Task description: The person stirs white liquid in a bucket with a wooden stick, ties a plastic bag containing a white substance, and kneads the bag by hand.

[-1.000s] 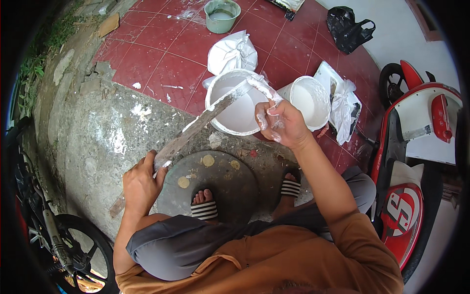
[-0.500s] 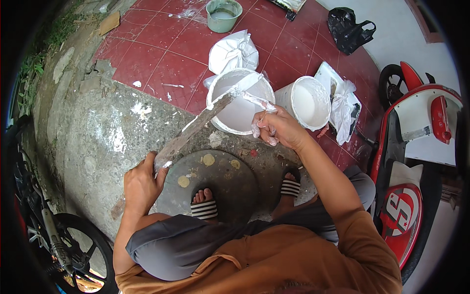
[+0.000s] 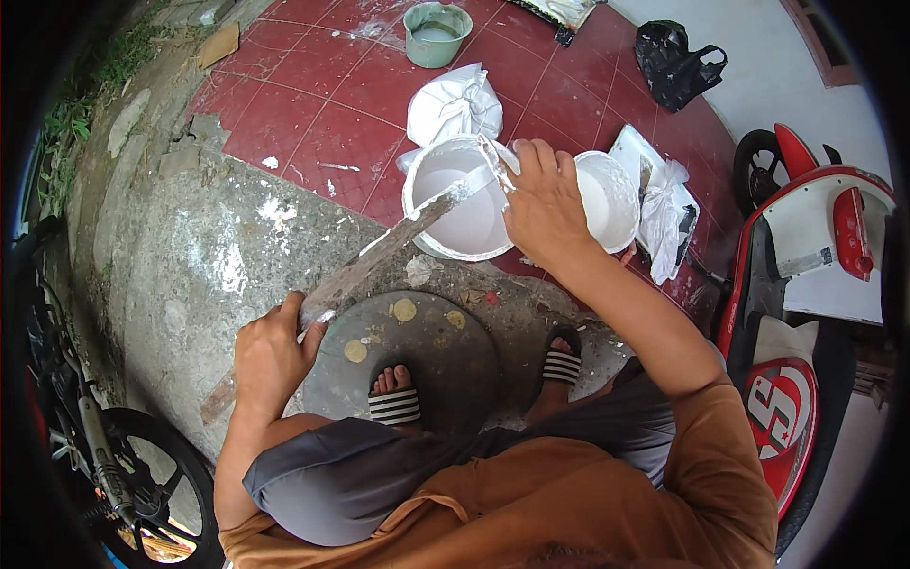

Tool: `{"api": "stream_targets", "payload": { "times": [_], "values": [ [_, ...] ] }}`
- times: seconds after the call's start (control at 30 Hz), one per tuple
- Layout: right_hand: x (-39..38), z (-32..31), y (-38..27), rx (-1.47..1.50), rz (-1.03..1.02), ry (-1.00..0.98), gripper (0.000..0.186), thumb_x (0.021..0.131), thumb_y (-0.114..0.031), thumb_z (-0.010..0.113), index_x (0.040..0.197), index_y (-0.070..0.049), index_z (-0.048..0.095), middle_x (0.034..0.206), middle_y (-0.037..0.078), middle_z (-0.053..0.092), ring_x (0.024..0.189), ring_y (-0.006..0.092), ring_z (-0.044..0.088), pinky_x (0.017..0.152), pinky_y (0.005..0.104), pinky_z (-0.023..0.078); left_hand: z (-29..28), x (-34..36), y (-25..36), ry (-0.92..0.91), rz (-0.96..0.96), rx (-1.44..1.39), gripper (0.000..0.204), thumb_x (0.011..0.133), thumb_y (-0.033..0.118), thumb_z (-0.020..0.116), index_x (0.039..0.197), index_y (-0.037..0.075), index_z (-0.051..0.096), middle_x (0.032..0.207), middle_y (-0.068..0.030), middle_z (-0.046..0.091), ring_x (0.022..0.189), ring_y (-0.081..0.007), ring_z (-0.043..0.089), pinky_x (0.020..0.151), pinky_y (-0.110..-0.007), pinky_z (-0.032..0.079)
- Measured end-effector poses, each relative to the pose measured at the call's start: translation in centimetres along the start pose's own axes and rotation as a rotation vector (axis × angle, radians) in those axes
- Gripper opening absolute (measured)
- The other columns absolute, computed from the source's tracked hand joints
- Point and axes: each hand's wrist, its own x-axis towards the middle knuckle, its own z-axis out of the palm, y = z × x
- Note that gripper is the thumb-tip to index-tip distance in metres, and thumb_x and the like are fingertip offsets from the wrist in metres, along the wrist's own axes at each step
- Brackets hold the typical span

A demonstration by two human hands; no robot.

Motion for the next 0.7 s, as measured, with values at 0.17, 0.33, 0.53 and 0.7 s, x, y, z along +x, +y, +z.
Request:
{"api": "stream_targets", "payload": {
  "times": [0.17,0.33,0.53,0.7],
  "values": [
    [1.3,1.1,0.3,-0.276,-0.121,0.058,0.041,0.094,-0.021,0.047,0.129,-0.003,0.058,0.152,0.019,0.032,0.145,0.0403,0.017,0.118,0.0539,0.008,-0.8,0.0,0.2,-0.006,0.014,0.051,0.039,0.083,0.027,0.071,0.111,0.003,0.06,0.073,-0.0164,0.066,0.068,-0.035,0.066,0.063,-0.044,0.05],
    [1.7,0.7,-0.1,-0.492,-0.204,-0.009,0.041,0.096,-0.022,0.044,0.13,-0.006,0.058,0.155,0.018,0.028,0.146,0.0402,0.015,0.119,0.0544,0.008,-1.3,0.3,0.7,0.002,0.037,0.086,0.039,0.083,0.027,0.071,0.111,0.002,0.06,0.073,-0.0157,0.066,0.068,-0.0342,0.066,0.063,-0.043,0.051],
    [-0.9,-1.1,0.4,-0.371,-0.306,-0.079,0.041,0.094,-0.021,0.048,0.13,-0.005,0.059,0.155,0.017,0.028,0.146,0.038,0.017,0.118,0.0556,0.009,-2.3,0.4,0.3,0.004,0.034,0.138,0.036,0.082,0.03,0.072,0.103,0.004,0.059,0.069,-0.0124,0.065,0.063,-0.0313,0.065,0.059,-0.041,0.051],
    [-1.9,-1.2,2.4,1.019,0.299,-0.314,0.04,0.084,-0.011,0.059,0.123,0.001,0.058,0.13,0.016,0.051,0.115,0.0255,0.054,0.099,0.0387,0.041,-2.3,0.6,0.5,0.104,0.049,0.163,0.033,0.082,0.029,0.072,0.099,0.004,0.059,0.07,-0.013,0.066,0.065,-0.0314,0.066,0.06,-0.04,0.051]
  ]
}}
